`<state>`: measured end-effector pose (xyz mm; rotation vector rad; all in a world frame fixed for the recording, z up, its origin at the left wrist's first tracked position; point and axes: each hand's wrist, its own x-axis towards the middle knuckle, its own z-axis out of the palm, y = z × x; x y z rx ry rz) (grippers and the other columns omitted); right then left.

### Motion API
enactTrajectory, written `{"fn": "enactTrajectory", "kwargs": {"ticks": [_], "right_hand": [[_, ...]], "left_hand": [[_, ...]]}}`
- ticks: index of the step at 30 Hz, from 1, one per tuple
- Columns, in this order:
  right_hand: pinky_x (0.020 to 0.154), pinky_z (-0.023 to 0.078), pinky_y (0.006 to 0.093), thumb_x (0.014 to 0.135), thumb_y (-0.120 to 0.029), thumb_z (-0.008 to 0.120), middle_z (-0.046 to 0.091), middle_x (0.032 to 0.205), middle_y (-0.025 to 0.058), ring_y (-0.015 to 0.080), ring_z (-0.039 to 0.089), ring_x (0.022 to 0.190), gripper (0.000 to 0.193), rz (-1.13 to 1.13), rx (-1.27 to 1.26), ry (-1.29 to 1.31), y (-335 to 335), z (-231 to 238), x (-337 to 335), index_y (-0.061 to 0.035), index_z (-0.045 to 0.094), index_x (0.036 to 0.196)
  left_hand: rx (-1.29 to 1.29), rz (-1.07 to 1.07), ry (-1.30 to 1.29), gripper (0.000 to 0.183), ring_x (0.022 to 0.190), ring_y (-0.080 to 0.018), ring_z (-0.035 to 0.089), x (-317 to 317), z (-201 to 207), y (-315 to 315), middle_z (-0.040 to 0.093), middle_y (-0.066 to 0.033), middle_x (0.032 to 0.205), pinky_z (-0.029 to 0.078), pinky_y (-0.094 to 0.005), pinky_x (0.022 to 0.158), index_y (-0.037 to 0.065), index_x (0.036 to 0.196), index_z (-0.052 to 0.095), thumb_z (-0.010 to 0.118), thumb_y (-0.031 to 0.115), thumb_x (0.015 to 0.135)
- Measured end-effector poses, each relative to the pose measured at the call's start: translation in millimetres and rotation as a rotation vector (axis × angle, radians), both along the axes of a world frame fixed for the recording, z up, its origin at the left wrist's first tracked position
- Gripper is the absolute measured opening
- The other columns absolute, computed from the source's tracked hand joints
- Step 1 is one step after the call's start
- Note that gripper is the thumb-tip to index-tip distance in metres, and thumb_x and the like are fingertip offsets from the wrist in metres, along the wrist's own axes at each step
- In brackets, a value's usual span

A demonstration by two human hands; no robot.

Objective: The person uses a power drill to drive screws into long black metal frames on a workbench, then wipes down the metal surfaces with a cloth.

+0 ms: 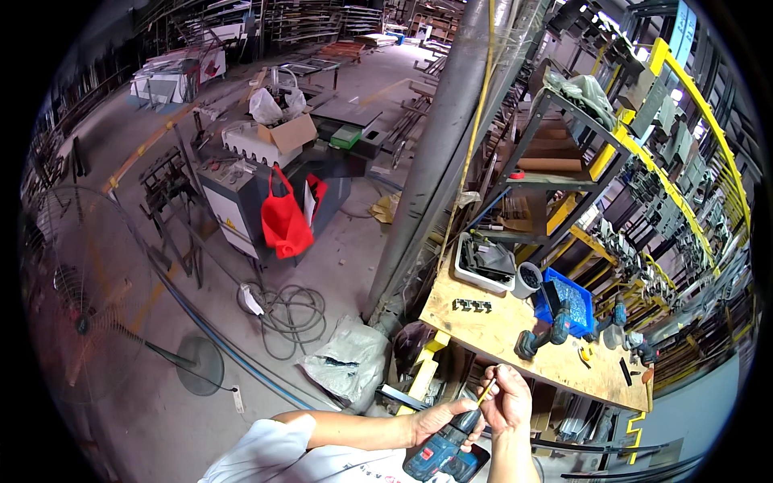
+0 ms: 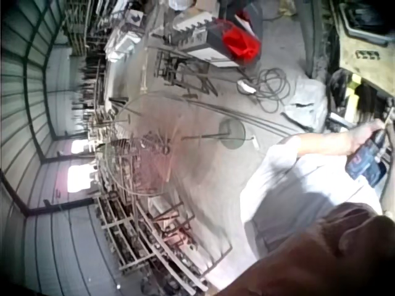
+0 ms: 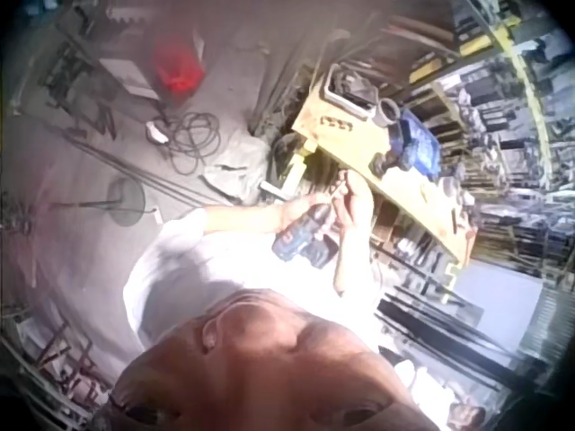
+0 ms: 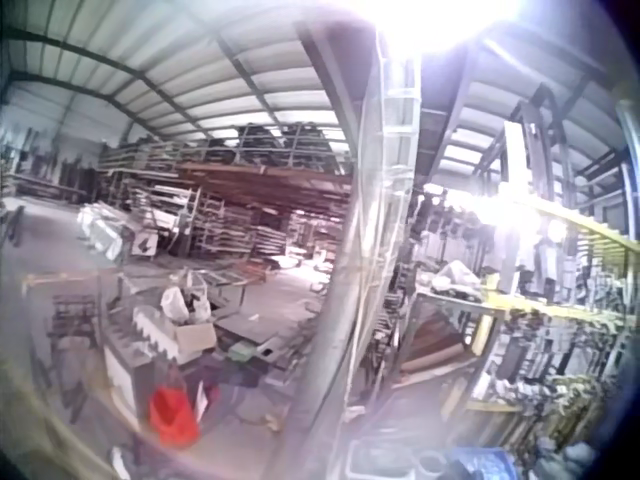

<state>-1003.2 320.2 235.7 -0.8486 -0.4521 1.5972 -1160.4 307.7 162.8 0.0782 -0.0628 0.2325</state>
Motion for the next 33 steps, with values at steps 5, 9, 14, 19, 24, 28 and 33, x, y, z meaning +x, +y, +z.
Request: {"fn": "enactTrajectory", "kwargs": {"ticks": [5, 9, 14, 19, 24, 28, 33], "right_hand": [[0.074, 0.055, 0.0313, 0.097, -0.014, 0.071, 0.072, 0.097, 0.0141, 0.0194, 0.067, 0.081, 0.032, -0.095, 0.062, -0.315, -38, -17, 2, 0.0073, 0.064, 0.119], [0.094, 0.056, 0.0424, 0.086, -0.007, 0.079, 0.064, 0.126, 0.0207, 0.0266, 0.068, 0.106, 0.065, 0.048, 0.317, -0.588, -107, -37, 8, 0.0077, 0.048, 0.142], [0.096, 0.054, 0.0435, 0.073, -0.013, 0.087, 0.059, 0.13, 0.0206, 0.0318, 0.065, 0.111, 0.089, 0.058, 0.511, -1.577, -122, -49, -12, 0.0062, 0.04, 0.145], [0.088, 0.053, 0.0387, 0.072, -0.012, 0.087, 0.062, 0.11, 0.012, 0.0242, 0.063, 0.096, 0.066, -0.409, 0.27, -1.549, -119, -84, 2, -0.0025, 0.049, 0.125], [0.085, 0.053, 0.0389, 0.074, -0.012, 0.085, 0.063, 0.107, 0.0121, 0.0263, 0.064, 0.093, 0.056, -0.421, 0.091, -1.668, -143, -82, 20, -0.0026, 0.054, 0.12], [0.083, 0.053, 0.0392, 0.076, -0.013, 0.084, 0.064, 0.104, 0.0123, 0.0281, 0.065, 0.091, 0.048, -0.39, 0.012, -1.707, -165, -83, 26, -0.0027, 0.058, 0.116], [0.081, 0.053, 0.0394, 0.078, -0.013, 0.082, 0.066, 0.1, 0.0125, 0.0302, 0.065, 0.088, 0.039, -0.374, -0.067, -1.756, -199, -80, 34, -0.0029, 0.063, 0.11]], "left_hand": [[-0.017, 0.074, -0.028, 0.043, 0.082, -0.0208, 0.06, 0, -7, 3, 0.064, -0.0104, 0.089, 0.052, -0.0361, 0.078, 0.0, 0.099, 0.067, 0.069, 0.042, 0.095], [-0.127, 0.094, -0.031, 0.042, 0.082, -0.0251, 0.062, 2, -10, 21, 0.065, -0.0134, 0.089, 0.053, -0.039, 0.081, -0.002, 0.099, 0.068, 0.063, 0.04, 0.099], [-0.13, 0.264, 0.234, 0.037, 0.075, -0.0243, 0.063, 29, 0, 45, 0.064, -0.0127, 0.079, 0.057, -0.039, 0.079, -0.001, 0.09, 0.066, 0.063, 0.035, 0.098], [0.146, 0.349, 0.223, 0.034, 0.078, -0.0197, 0.067, 64, 22, 23, 0.067, -0.0103, 0.09, 0.059, -0.0345, 0.076, -0.001, 0.099, 0.068, 0.06, 0.032, 0.104], [1.2, 0.852, 0.464, 0.041, 0.096, -0.0247, 0.064, 62, -61, 35, 0.068, -0.0132, 0.102, 0.051, -0.0389, 0.09, -0.005, 0.123, 0.065, 0.061, 0.03, 0.103], [2.196, 0.519, 0.852, 0.049, 0.1, -0.0369, 0.062, 12, -120, 31, 0.063, -0.0175, 0.101, 0.051, -0.0472, 0.09, -0.003, 0.118, 0.064, 0.076, 0.032, 0.086], [2.304, 0.196, 0.775, 0.048, 0.108, -0.0376, 0.065, 14, -163, 25, 0.067, -0.0178, 0.106, 0.054, -0.0466, 0.09, 0.0, 0.115, 0.063, 0.079, 0.032, 0.083]]}}
